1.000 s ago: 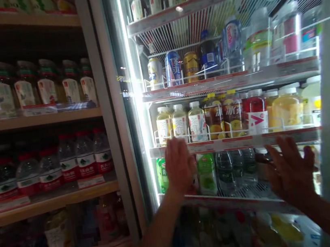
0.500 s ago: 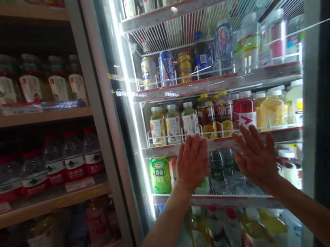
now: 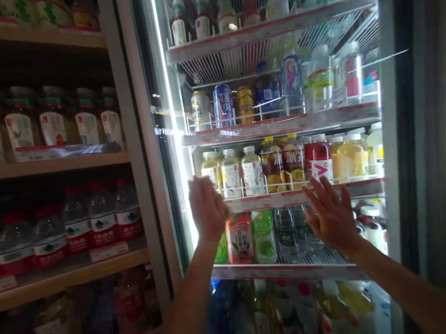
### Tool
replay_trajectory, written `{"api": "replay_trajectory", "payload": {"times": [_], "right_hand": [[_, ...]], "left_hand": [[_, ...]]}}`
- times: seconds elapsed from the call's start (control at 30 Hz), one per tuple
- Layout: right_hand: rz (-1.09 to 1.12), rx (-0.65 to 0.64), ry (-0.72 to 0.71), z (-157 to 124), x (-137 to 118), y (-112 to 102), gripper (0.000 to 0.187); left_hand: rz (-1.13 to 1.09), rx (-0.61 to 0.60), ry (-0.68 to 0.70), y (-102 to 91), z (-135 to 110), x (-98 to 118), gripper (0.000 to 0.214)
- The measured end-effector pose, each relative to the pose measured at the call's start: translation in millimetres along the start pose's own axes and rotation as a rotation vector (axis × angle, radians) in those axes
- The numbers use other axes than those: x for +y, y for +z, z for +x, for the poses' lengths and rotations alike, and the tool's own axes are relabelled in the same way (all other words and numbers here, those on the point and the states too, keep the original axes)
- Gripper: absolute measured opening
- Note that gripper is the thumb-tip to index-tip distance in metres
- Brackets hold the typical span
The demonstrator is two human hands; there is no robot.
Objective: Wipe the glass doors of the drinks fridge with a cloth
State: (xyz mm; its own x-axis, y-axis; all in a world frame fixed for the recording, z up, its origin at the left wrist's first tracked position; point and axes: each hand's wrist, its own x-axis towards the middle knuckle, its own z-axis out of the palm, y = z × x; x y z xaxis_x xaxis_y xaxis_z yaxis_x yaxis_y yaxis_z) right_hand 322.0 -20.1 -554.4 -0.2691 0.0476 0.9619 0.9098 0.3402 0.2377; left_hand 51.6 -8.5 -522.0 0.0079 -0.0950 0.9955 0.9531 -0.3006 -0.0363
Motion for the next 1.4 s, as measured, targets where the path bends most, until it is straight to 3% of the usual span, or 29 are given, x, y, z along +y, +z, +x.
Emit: {"api": "replay_trajectory", "payload": {"times": [0.07,0.1,0.2,0.27,0.3,0.4,0.47,0.6,0.63,0.67,0.8,0.87,0.93,1.0,1.07,1.17,1.23,1.4], "right_hand": [[-0.010,0.006,-0.013,-0.5,-0.9,0.9,0.068],[-0.012,0.016,-0.014,-0.7,-1.6,1.2,0.068],[-0.009,0.011,-0.014,0.2,0.4,-1.3,0.068],[-0.015,-0.017,-0.018,3.7,8.2,-7.0,0.066],[-0.028,-0.014,-0.003,6.4,13.9,-10.5,0.065],[-0.076,0.045,0.081,15.7,31.5,-18.6,0.062],[-0.077,0.059,0.113,19.9,37.9,-19.0,0.062],[-0.064,0.069,0.135,19.5,35.9,-12.8,0.061],[-0.065,0.076,0.136,18.5,34.6,-11.7,0.060],[-0.062,0.078,0.134,17.6,33.6,-11.0,0.059],[-0.052,0.072,0.129,15.9,34.4,-9.8,0.061],[-0.075,0.091,0.115,15.5,36.6,-8.5,0.062],[-0.099,0.125,0.081,14.9,39.2,-6.9,0.061],[-0.105,0.148,0.065,14.3,40.8,-5.9,0.059],[-0.095,0.168,0.060,14.3,40.6,-6.0,0.057],[-0.066,0.153,0.119,15.3,36.3,-8.2,0.053],[-0.036,0.120,0.180,16.0,32.7,-10.4,0.051],[0.022,0.107,0.230,15.0,29.8,-13.9,0.050]], "left_hand": [[0.040,0.049,-0.156,-2.6,2.3,-7.4,0.055],[0.023,0.031,-0.117,-1.6,1.0,-3.9,0.057],[-0.105,-0.124,0.259,6.7,-6.0,20.3,0.057],[-0.131,-0.143,0.357,9.6,-6.9,25.1,0.056],[-0.107,-0.101,0.306,9.0,-5.5,21.1,0.055],[0.009,0.079,-0.025,4.9,0.9,2.2,0.058],[0.023,0.100,-0.091,5.7,3.0,3.9,0.061],[-0.082,-0.091,0.281,13.5,4.8,28.6,0.061],[-0.083,-0.104,0.308,13.5,6.6,27.5,0.059],[-0.066,-0.088,0.269,12.0,8.9,21.9,0.058],[0.048,0.050,-0.117,0.3,11.2,-7.6,0.058],[0.016,0.005,-0.020,-0.8,3.5,-1.1,0.061],[-0.063,-0.096,0.233,1.7,-6.0,14.8,0.062],[-0.106,-0.144,0.370,3.6,-10.2,20.9,0.061],[-0.077,-0.098,0.288,2.1,-5.8,7.6,0.059],[0.020,0.037,-0.039,-2.2,8.6,-22.2,0.057],[0.026,0.074,-0.112,-0.9,14.3,-21.9,0.058],[-0.096,-0.076,0.311,11.9,9.5,19.0,0.057]]}}
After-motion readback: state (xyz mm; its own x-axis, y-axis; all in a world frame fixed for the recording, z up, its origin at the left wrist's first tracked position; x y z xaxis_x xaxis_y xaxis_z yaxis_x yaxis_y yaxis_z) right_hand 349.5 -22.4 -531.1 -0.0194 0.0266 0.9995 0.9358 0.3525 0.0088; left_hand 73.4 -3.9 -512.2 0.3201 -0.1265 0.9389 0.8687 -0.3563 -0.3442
